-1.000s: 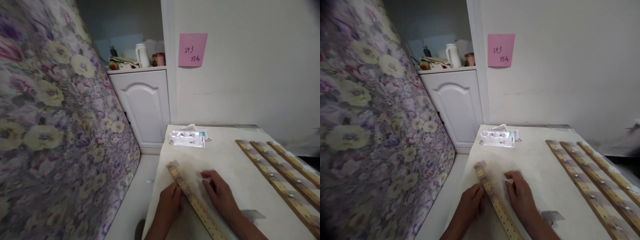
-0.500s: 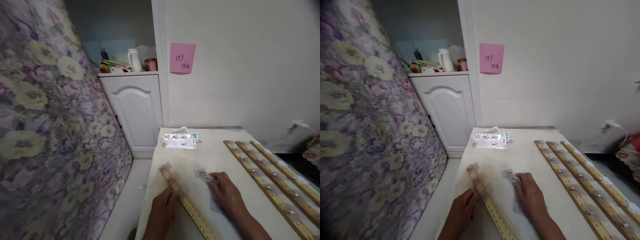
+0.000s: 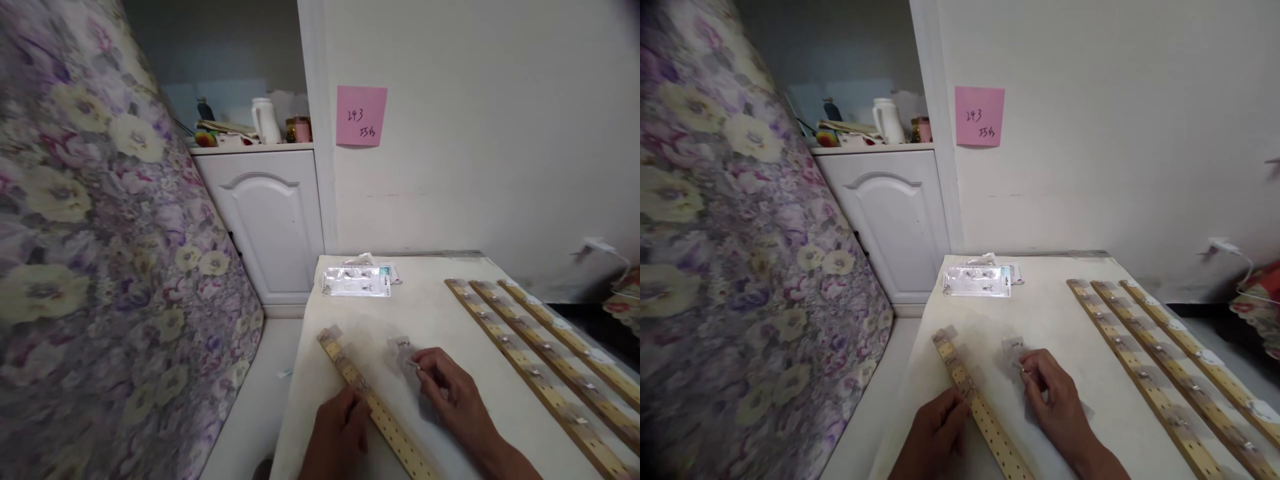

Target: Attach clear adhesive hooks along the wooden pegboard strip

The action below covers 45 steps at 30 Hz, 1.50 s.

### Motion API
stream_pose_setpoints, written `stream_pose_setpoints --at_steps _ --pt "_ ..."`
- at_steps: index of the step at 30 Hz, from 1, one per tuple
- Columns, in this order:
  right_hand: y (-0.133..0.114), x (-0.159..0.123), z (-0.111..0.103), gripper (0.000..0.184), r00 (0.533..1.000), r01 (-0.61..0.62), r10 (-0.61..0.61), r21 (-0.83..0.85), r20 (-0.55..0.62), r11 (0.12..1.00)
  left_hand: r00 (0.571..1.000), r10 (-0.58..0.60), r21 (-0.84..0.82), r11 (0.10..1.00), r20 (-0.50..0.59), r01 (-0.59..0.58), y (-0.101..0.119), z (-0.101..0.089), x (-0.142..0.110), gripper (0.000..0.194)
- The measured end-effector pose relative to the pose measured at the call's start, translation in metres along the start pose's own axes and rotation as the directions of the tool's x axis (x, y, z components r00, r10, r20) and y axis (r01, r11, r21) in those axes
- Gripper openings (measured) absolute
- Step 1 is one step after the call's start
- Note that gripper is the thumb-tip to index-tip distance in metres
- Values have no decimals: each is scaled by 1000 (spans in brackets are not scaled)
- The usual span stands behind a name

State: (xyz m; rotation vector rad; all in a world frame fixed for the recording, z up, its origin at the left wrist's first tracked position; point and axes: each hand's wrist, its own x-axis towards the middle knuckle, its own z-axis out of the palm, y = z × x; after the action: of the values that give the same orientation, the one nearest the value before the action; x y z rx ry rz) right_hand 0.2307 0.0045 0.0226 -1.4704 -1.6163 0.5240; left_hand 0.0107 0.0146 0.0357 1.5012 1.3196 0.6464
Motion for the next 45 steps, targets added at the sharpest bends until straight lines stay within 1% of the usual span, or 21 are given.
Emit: stream_pose_setpoints --at_steps 3,6,9,11,13,15,16,17,19,20,22,24,27,32,38,42,45 --pt "-10 -8 6 12 990 106 -113 76 89 991 997 -32 -155 987 68 42 5 6 -4 26" --pt "-16 -14 11 8 958 206 -226 124 179 971 995 -32 -266 962 98 57 6 12 -6 26" --pt "-18 -17 13 10 933 232 -264 151 246 961 992 -42 -319 945 121 79 3 16 -6 25" --pt "-17 -17 14 10 937 205 -242 166 251 965 990 -57 -347 933 132 100 0 17 -5 24" --pt "-16 -17 16 13 956 135 -182 207 230 969 987 -75 -384 915 144 126 -3 18 -4 24" --pt "-14 -16 18 17 970 0 -63 257 235 966 983 -94 -424 893 157 153 -5 19 -3 23" --pt "-14 -16 20 18 966 -89 13 286 258 954 981 -106 -440 882 161 168 -5 19 -3 23" --pt "-14 -15 22 19 952 -181 84 320 296 930 978 -122 -452 873 166 186 -6 20 -2 23" --pt "-14 -15 26 21 909 -341 187 405 373 848 972 -158 -462 859 173 222 -7 22 -3 22" --pt "-13 -16 28 24 892 -394 215 452 398 800 968 -175 -456 857 179 239 -7 23 -3 22" --pt "-12 -16 32 26 876 -450 243 523 417 724 963 -198 -418 871 184 259 -10 25 -3 23" --pt "-10 -16 36 26 868 -473 262 541 423 695 961 -212 -357 896 178 264 -12 26 -4 24" --pt "-8 -16 39 24 863 -481 264 541 431 690 958 -237 -264 925 161 273 -17 26 -4 23" --pt "-8 -16 38 21 900 -405 230 514 370 756 966 -220 -144 960 135 239 -22 27 -4 22" --pt "-6 -16 38 28 879 -434 252 459 404 775 970 -189 -151 965 154 212 -20 29 -3 20" --pt "-6 -17 40 22 899 -400 263 412 351 818 971 -183 -175 962 156 209 -17 29 -3 21" --pt "-7 -16 41 23 901 -396 277 376 332 837 973 -171 -178 964 153 197 -17 29 -3 24"
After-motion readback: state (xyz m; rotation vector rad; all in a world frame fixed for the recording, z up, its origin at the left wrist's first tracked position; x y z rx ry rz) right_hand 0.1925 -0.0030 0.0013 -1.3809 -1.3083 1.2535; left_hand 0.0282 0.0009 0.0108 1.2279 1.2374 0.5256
